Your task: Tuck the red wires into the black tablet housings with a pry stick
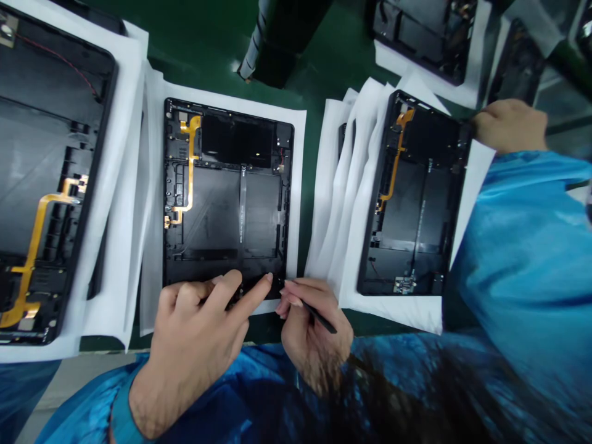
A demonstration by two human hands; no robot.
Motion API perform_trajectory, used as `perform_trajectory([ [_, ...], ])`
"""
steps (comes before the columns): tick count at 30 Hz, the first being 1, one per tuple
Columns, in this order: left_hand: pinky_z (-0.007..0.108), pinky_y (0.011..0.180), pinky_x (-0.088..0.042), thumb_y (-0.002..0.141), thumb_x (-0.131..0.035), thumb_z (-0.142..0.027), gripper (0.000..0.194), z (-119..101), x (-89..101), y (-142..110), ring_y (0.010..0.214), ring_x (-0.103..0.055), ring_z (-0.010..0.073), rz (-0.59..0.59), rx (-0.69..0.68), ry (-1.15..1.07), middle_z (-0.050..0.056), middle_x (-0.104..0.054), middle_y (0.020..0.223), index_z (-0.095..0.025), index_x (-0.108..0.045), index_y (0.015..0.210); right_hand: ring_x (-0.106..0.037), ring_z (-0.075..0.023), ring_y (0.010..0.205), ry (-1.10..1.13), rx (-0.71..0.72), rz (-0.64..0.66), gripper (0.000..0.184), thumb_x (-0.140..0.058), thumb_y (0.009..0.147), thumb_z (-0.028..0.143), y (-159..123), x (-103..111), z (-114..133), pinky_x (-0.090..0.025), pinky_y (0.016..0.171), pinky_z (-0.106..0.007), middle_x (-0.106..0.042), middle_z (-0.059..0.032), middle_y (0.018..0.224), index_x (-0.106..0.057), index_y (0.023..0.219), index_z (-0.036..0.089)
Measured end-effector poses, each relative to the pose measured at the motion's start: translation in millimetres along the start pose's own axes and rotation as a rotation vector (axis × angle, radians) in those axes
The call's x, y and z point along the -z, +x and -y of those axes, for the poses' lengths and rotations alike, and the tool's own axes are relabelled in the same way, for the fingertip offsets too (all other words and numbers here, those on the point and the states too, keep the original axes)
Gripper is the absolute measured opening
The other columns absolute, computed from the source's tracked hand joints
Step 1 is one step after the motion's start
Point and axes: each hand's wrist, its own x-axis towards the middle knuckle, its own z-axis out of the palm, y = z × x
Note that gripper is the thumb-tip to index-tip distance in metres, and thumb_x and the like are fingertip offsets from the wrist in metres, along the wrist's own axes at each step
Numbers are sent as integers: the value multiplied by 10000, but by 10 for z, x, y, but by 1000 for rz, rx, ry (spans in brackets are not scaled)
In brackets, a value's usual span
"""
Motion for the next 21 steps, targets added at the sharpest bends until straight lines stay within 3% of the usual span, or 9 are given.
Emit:
perform_trajectory([
  [4, 312, 691, -388, 854, -647, -264, 611, -15, 35, 30, 822, -408, 148, 48, 21, 30, -46, -574, 1205, -468, -564, 1425, -636, -65, 530, 8, -32, -28, 309, -567, 913, 20, 22, -26, 16, -597, 502, -244, -656, 50, 883, -692, 1041, 272],
  [10, 288, 698, -345, 961, -501, -239, 506, -22, 4, 46, 807, -410, 150, 5, 2, 14, -52, -570, 1185, -436, -570, 1423, -629, -75, 516, 73, -25, -8, 329, -562, 918, 37, 17, -12, -17, -573, 441, -245, -666, 38, 915, -693, 1074, 296],
  [21, 363, 718, -325, 948, -550, -230, 501, -54, -2, 58, 832, -397, 167, 26, 37, -8, -58, -580, 1158, -455, -585, 1395, -596, -65, 485, 30, -30, -30, 329, -541, 917, 19, 43, -52, 14, -575, 444, -232, -657, 53, 873, -677, 1058, 285],
])
